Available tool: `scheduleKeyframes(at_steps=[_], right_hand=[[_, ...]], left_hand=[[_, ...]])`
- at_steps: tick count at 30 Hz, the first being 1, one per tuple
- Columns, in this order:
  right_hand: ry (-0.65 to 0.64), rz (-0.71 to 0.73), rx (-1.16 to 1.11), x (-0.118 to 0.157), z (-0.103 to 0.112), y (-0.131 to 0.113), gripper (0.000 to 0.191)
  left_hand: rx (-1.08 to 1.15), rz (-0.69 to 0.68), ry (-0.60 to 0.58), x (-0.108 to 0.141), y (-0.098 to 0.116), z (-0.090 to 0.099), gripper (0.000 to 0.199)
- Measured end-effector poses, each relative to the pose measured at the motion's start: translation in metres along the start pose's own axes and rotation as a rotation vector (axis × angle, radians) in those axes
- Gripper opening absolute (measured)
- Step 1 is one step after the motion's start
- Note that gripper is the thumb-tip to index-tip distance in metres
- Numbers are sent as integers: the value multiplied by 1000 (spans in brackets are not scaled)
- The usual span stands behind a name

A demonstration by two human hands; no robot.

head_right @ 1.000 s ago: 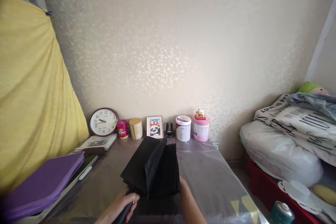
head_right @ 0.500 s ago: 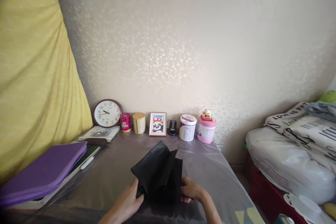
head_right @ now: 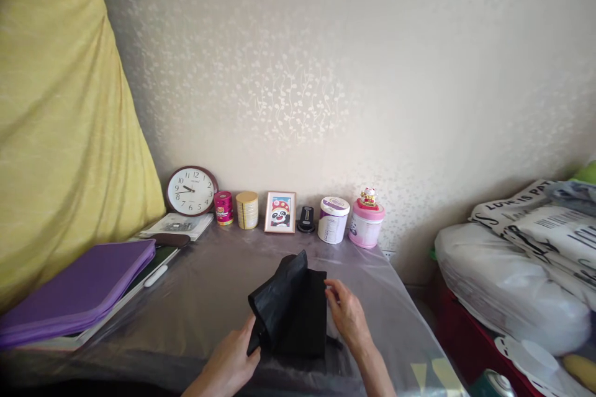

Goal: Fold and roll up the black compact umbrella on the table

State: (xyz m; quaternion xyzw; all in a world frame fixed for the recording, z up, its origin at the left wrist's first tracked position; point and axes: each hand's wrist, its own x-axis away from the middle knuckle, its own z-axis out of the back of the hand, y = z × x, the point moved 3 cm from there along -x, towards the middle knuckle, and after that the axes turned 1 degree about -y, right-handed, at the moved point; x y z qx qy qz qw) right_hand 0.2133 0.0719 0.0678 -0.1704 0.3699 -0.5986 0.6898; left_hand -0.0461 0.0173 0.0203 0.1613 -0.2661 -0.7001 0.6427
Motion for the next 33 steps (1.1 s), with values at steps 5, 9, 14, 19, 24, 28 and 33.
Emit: scheduleKeyframes(at_steps=[5, 9, 14, 19, 24, 28, 33], right_hand=[[-42, 309, 87, -3, -35, -49, 34], [-41, 403, 185, -9, -57, -66, 39], [-15, 423, 280, -21, -66, -75, 27], [-10, 431, 351, -38, -76, -82, 25], [-66, 493, 420, -46, -100, -84, 22], [-102, 496, 506, -43, -119, -77, 18], [-109, 503, 568, -41, -127, -71, 17]], left_hand=[[-65, -12, -34, 7, 9, -1, 68], [-107, 14, -71, 13, 15, -1, 69], [-105, -6, -86, 13, 18, -3, 73], [-161, 19, -110, 13, 19, -8, 79], [-264, 36, -124, 13, 23, -16, 77], [-318, 43, -129, 12, 25, -18, 73], [-291, 11, -116, 18, 20, -11, 65]])
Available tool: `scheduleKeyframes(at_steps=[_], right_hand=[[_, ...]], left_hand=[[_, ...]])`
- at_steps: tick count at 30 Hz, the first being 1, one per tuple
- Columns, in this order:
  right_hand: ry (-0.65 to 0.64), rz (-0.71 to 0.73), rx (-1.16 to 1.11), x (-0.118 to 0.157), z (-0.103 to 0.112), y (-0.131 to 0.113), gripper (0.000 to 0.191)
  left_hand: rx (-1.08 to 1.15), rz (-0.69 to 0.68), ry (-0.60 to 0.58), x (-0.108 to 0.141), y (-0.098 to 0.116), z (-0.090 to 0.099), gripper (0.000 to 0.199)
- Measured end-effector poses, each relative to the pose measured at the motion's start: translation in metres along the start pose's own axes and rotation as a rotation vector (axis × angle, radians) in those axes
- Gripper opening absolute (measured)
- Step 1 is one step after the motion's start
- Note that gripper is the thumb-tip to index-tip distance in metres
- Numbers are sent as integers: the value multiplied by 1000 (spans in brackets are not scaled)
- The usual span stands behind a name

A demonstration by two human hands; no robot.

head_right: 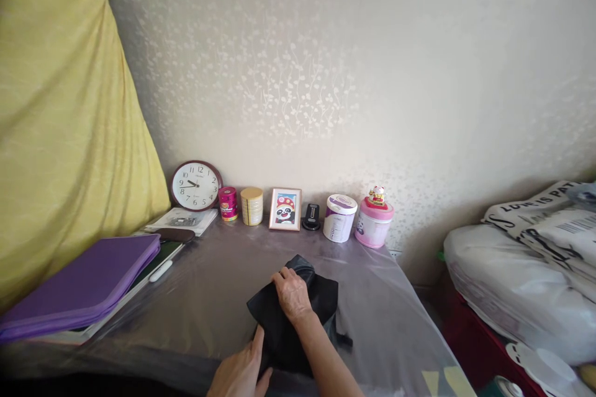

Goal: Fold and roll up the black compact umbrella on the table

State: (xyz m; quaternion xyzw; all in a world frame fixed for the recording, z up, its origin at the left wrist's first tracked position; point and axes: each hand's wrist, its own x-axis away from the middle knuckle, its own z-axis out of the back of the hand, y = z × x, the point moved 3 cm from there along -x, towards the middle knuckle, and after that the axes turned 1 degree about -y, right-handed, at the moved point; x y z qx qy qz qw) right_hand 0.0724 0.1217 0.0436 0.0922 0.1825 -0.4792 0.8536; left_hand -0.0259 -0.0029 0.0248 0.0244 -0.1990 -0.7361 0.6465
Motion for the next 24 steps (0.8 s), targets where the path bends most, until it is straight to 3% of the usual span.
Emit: scheduleKeyframes(at_steps=[3, 6, 9, 11, 17, 20, 24], right_hand=[[5, 8, -7, -1, 0, 0, 18], [2, 5, -26, -2, 0, -1, 19], [-5, -4, -75, -3, 1, 0, 18], [8, -9, -165, 0, 4, 1, 17], [35, 125, -467, 29, 17, -8, 22], [10, 202, -477, 38, 16, -8, 26], [-19, 192, -408, 28, 8, 6, 28]], left_hand=[[-20, -21, 165, 3, -5, 6, 53], [-31, -148, 307, -2, -2, 7, 48], [-2, -309, 310, -14, 0, -5, 64], [13, -327, 302, -21, -1, -14, 73], [-6, -282, 229, -30, -1, -36, 72], [-41, -243, 249, -33, 2, -42, 70], [-77, -177, 258, -36, 4, -47, 74]])
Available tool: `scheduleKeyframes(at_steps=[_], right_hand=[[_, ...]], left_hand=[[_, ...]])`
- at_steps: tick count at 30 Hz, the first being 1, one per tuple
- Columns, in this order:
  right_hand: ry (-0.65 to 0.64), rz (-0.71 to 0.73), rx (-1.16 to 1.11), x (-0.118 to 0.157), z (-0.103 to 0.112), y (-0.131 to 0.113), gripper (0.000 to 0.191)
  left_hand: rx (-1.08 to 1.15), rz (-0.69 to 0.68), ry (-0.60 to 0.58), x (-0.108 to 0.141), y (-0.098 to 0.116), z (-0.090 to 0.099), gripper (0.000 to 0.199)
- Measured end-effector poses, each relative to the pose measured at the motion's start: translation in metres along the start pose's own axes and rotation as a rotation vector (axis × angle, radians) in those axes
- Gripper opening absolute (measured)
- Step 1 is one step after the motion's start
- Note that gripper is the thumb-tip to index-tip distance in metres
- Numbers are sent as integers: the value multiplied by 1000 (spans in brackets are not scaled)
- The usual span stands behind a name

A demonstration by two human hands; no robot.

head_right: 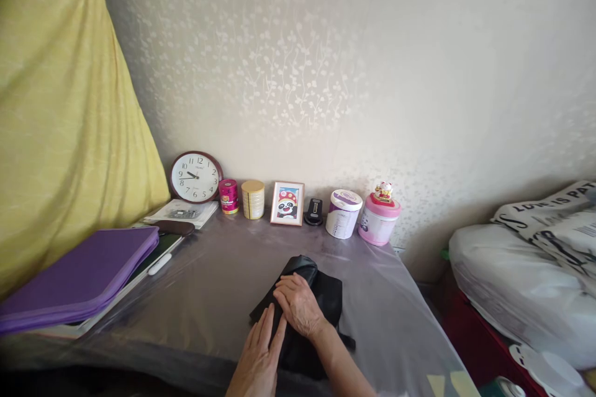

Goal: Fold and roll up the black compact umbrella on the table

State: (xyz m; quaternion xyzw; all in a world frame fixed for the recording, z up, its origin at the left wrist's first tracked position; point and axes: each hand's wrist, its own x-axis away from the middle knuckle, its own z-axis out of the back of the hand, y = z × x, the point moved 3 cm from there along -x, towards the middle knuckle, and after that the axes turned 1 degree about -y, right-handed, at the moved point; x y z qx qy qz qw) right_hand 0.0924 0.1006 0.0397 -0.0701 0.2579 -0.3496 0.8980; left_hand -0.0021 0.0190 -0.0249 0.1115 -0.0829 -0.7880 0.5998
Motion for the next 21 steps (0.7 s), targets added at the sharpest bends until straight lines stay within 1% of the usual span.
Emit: scheduleKeyframes(at_steps=[4, 10, 13, 15, 18, 21], right_hand=[[-20, -31, 75, -16, -2, 25, 29], [-55, -122, 170, -36, -4, 61, 31], [-90, -243, 191, -44, -2, 75, 31], [-96, -338, 203, -48, 0, 82, 29], [-46, -464, 236, -47, 6, 90, 32], [26, -548, 269, -32, 19, 95, 33]], left_hand=[[9, 44, -84, -1, 3, 2, 73], [85, 133, -205, 0, 8, 16, 78], [113, 165, -235, 1, 11, 24, 81], [113, 164, -252, 2, 12, 27, 88], [84, 157, -258, 2, 13, 28, 97], [88, 146, -222, 4, 14, 25, 98]])
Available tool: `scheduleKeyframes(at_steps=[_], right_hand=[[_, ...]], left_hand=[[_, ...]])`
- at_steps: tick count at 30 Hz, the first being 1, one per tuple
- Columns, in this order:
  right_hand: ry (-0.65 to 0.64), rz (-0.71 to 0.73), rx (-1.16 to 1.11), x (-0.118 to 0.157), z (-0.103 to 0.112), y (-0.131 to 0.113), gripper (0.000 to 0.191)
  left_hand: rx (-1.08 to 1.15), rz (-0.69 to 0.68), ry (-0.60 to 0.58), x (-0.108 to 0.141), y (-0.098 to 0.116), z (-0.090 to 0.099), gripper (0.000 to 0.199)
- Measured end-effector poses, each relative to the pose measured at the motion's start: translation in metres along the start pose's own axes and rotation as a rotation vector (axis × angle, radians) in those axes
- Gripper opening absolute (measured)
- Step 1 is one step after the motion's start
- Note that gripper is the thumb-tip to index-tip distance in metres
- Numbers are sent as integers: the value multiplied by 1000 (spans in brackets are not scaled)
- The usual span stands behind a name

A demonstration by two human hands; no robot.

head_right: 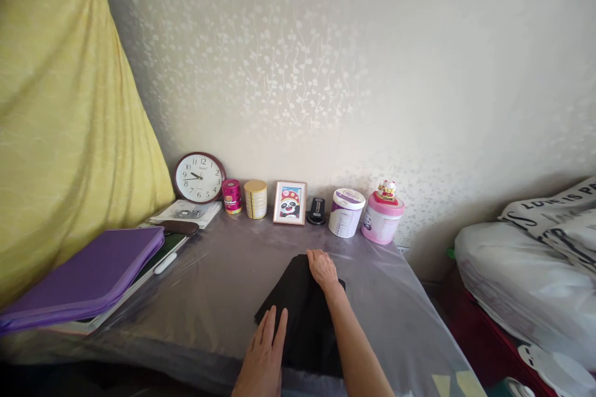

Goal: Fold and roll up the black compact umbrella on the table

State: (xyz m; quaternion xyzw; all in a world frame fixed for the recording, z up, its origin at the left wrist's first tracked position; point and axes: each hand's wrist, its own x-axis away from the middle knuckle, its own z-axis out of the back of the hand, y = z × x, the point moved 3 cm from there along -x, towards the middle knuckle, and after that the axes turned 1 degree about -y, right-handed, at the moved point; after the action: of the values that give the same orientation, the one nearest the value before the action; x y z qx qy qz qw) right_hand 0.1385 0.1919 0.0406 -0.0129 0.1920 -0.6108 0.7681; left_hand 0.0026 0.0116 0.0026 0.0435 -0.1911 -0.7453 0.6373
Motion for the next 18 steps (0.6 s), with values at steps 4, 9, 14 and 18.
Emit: scheduleKeyframes(at_steps=[4, 9, 14, 18], right_hand=[[175, -105, -41, 35, 22, 31, 30], [182, -342, -157, 93, 33, 57, 32], [90, -453, -323, 126, 26, 47, 43], [111, -414, -452, 131, 24, 32, 40]], left_hand=[[9, 23, 89, 5, 2, 2, 86], [-46, 42, 39, 14, 10, 18, 84], [-40, 48, 19, 17, 13, 30, 86], [-47, 52, 19, 16, 13, 31, 89]])
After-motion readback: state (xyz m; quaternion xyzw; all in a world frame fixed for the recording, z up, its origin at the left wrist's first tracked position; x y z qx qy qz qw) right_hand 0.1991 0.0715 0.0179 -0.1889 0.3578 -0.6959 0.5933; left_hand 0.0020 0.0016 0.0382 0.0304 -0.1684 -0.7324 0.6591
